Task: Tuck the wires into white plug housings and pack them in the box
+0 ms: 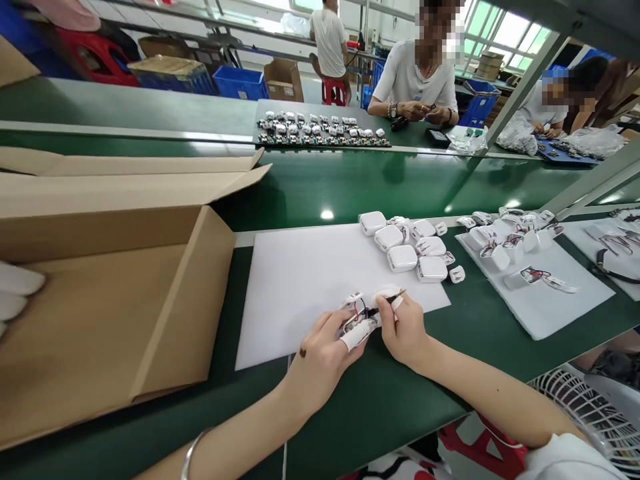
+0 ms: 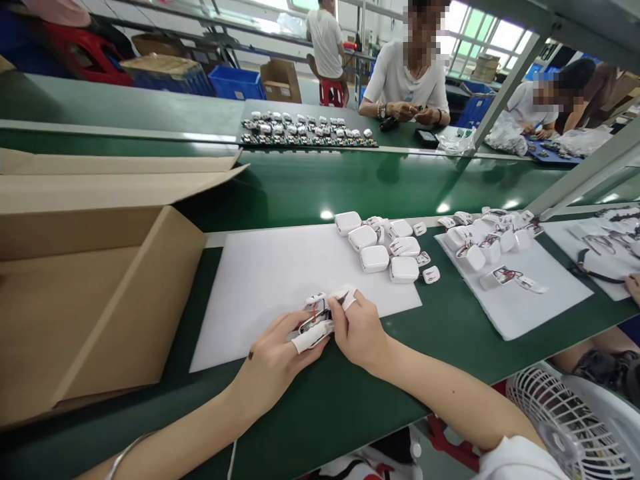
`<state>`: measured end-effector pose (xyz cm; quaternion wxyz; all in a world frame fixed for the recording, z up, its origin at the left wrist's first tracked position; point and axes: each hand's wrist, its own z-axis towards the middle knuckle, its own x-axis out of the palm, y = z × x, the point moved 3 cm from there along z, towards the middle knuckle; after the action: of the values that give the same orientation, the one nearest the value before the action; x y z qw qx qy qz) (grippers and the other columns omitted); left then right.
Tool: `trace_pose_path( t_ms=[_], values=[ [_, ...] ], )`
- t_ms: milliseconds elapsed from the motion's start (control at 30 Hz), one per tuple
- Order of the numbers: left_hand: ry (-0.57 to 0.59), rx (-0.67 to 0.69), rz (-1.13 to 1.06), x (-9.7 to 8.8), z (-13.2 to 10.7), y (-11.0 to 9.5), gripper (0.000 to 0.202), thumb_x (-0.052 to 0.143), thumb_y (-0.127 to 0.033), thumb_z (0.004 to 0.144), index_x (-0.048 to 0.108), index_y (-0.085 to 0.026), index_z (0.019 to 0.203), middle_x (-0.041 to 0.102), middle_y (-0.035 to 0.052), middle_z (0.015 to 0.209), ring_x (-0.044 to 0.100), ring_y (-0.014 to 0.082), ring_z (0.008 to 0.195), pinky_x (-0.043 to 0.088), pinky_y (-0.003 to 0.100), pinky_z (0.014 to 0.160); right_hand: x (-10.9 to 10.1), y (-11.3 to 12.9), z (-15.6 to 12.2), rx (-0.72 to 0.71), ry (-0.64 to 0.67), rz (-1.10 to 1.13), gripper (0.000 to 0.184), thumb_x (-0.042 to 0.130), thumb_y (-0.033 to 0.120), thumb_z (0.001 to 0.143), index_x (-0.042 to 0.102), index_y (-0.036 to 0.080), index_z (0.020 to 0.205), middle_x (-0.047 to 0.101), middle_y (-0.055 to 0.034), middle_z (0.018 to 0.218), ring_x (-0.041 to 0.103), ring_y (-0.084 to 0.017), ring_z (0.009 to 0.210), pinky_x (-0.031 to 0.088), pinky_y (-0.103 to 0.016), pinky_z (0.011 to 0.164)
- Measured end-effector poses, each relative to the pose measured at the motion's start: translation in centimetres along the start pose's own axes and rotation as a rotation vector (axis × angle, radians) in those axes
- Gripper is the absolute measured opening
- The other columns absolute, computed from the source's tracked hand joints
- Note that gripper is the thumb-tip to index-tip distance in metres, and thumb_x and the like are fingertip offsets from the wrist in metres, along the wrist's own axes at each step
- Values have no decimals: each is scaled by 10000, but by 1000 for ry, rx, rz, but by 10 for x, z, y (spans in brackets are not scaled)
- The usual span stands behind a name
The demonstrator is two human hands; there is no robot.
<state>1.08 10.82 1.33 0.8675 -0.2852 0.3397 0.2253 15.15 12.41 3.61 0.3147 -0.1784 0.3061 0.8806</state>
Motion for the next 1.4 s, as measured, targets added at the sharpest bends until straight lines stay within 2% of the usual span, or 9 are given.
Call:
trace_pose_path(
  t_ms=[200, 367, 600, 733, 800, 900, 1000, 1233, 1400],
  values=[
    [-27, 31, 4, -3, 1, -1, 109, 525, -128, 879, 605, -160, 946, 609, 84, 931, 611, 184, 836, 556, 286, 681, -21, 11, 3, -201, -110, 64, 165, 387, 122, 919, 546, 166, 903, 615, -71, 724, 596, -178, 649, 496, -269, 549],
    [-19, 28, 3, -2, 1, -1, 104, 528, -123, 876, 611, -172, 917, 602, 66, 889, 603, 165, 793, 547, 269, 653, -17, 5, 4, -95, -59, 140, 190, 380, 128, 921, 562, 179, 905, 611, -55, 691, 586, -171, 615, 487, -261, 512],
    [-5, -12, -35, 0, -2, 3, 79, 533, -144, 878, 607, -151, 905, 611, 84, 909, 603, 178, 809, 555, 290, 666, 5, -3, -10, -189, 31, 107, 181, 371, 155, 944, 543, 168, 888, 612, -69, 743, 595, -180, 689, 518, -276, 556],
    [-2, -19, -15, -1, -2, 2, 98, 518, -138, 882, 612, -162, 894, 624, 77, 908, 611, 171, 806, 557, 279, 657, 14, -6, -11, -15, 137, 57, 292, 357, 190, 959, 497, 183, 702, 519, -29, 615, 510, -152, 537, 466, -263, 473],
    [-21, -13, 1, -2, -1, 2, 106, 512, -137, 884, 612, -167, 901, 626, 74, 906, 614, 168, 791, 555, 275, 644, 9, -2, -7, -13, 132, 73, 288, 351, 181, 957, 496, 181, 708, 527, -34, 626, 520, -154, 547, 467, -265, 479],
    [-29, 15, -9, -2, 0, 2, 127, 507, -130, 883, 611, -170, 943, 620, 75, 911, 616, 172, 791, 554, 278, 649, -14, 7, 3, -116, -19, 131, 199, 355, 157, 946, 537, 171, 869, 606, -72, 761, 603, -181, 713, 514, -286, 587],
    [-23, 30, -8, -2, 1, 2, 143, 516, -106, 871, 618, -169, 950, 608, 72, 910, 612, 173, 802, 552, 277, 662, -31, 5, 13, -55, -88, 230, 224, 335, 176, 957, 549, 182, 892, 601, -69, 769, 609, -183, 755, 519, -297, 631],
    [39, 32, 34, -1, -1, -1, 143, 529, -66, 843, 636, -153, 880, 585, 84, 909, 581, 179, 799, 544, 280, 656, -11, -11, 17, -36, 205, 451, 309, 320, 259, 985, 560, 189, 804, 579, -46, 744, 567, -150, 709, 498, -268, 622],
    [68, 35, 58, -2, -2, -1, 160, 513, -73, 854, 635, -175, 851, 589, 74, 933, 568, 160, 793, 544, 261, 653, -7, -6, 18, -99, 234, 424, 292, 324, 262, 988, 544, 190, 811, 589, -44, 729, 561, -148, 685, 488, -258, 593]
  ],
)
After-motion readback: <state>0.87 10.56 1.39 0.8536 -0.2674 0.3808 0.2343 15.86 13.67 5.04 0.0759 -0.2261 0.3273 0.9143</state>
